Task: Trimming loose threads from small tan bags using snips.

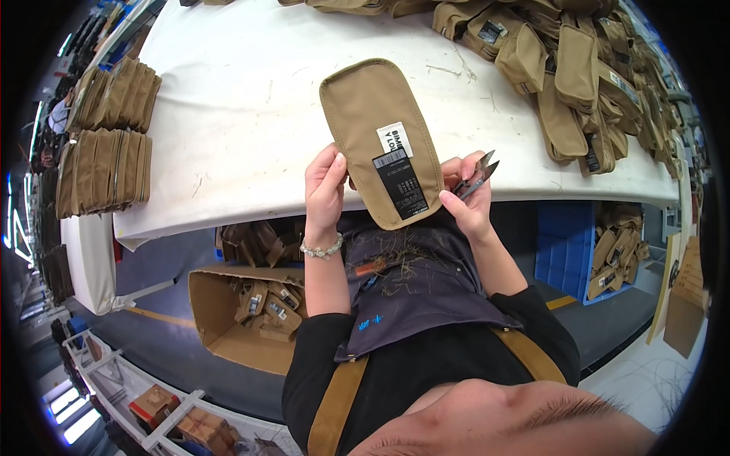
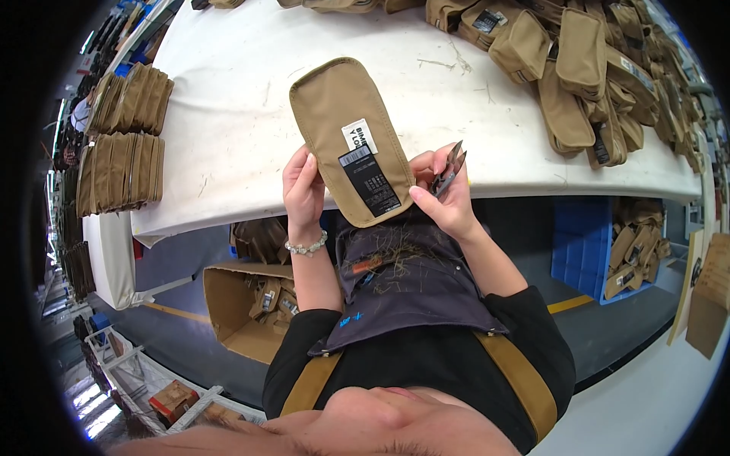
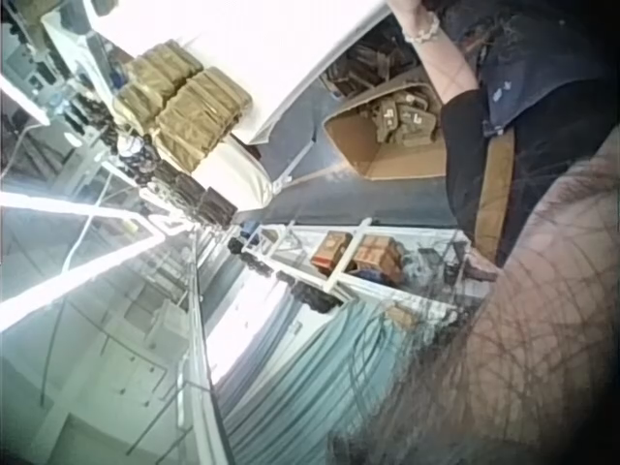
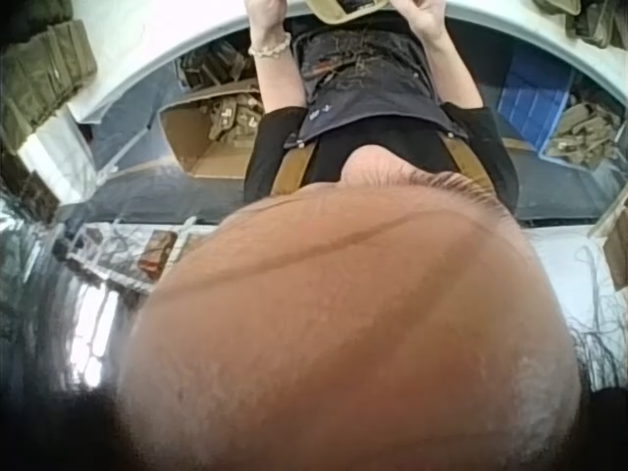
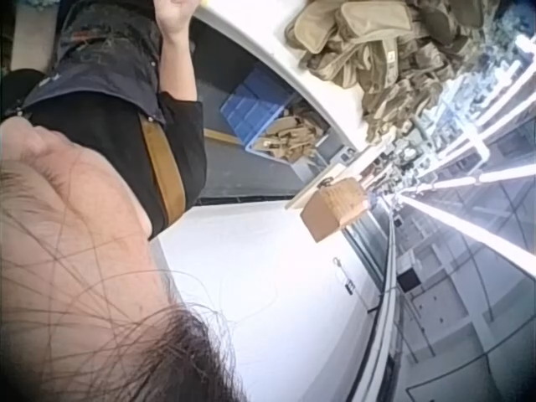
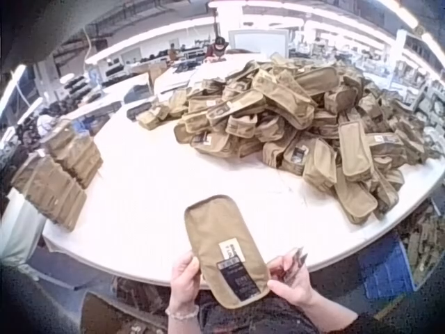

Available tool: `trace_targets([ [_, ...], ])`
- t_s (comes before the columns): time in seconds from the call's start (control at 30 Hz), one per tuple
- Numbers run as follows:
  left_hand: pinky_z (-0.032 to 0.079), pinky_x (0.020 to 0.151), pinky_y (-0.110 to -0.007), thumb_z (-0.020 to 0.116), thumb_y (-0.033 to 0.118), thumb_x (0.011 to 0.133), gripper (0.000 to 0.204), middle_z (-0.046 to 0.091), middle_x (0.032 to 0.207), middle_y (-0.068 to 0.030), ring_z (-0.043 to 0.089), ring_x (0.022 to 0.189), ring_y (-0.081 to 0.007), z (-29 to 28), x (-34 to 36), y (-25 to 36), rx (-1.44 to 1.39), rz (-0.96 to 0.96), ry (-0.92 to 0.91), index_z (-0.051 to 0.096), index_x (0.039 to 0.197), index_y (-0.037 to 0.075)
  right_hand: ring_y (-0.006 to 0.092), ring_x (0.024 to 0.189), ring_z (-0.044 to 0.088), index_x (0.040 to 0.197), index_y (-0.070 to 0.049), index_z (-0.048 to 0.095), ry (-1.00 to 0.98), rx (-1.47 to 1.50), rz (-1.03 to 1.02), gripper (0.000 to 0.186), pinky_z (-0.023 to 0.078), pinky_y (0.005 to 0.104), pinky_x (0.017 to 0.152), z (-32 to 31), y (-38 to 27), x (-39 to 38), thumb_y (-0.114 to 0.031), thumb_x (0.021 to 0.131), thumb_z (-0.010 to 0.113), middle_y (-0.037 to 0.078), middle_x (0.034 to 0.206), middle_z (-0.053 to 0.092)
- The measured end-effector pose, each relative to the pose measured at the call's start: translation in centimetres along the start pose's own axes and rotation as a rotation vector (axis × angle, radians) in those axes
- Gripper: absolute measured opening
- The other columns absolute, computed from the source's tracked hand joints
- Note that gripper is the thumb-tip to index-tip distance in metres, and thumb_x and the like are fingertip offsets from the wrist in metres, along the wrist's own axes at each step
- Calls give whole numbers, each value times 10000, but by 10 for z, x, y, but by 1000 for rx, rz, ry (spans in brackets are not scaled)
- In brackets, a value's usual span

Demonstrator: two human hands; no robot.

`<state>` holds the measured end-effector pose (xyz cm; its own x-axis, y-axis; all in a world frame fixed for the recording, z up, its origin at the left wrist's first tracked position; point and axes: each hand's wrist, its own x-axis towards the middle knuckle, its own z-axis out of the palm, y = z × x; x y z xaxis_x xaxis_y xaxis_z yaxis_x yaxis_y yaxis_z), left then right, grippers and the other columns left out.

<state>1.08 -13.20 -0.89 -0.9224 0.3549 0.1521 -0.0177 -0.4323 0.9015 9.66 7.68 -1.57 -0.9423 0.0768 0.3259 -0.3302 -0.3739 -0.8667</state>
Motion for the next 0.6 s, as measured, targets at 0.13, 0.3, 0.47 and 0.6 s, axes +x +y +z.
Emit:
trace_targets([
  [0.13, 384, 585, -206, 446, 211, 1018, 279, 588, 797, -5, 466, 651, -50, 2, 2, 0, -15, 2, -17, 598, 986, -20, 102, 820, 536, 1024, -127, 294, -10, -10, -10, 415, 387, 206, 656, -4, 3, -2, 54, 811, 600, 142, 1037, 559],
  [0.3, 379, 571, -208, 454, 201, 1008, 260, 573, 763, 6, 458, 630, -50, 5, 1, 0, -4, -26, 5, 595, 933, -5, 103, 829, 531, 1026, -121, 301, 22, 5, 13, 393, 409, 218, 692, 4, -2, 0, 57, 823, 587, 119, 1014, 546],
  [0.47, 352, 545, -207, 472, 176, 990, 269, 524, 676, 15, 422, 590, -45, 12, -7, 11, 197, -6, -35, 568, 798, 13, 95, 864, 522, 1005, -115, 325, 120, -58, 91, 325, 428, 235, 748, 14, -1, 5, 37, 885, 586, 75, 991, 531],
  [0.6, 328, 541, -218, 477, 155, 987, 286, 473, 640, 12, 387, 592, -53, 25, -9, 14, 392, 52, 19, 518, 750, 1, 84, 838, 493, 980, -114, 325, 149, 53, 28, 303, 415, 229, 767, 17, 1, 8, 13, 918, 592, 48, 955, 514],
])
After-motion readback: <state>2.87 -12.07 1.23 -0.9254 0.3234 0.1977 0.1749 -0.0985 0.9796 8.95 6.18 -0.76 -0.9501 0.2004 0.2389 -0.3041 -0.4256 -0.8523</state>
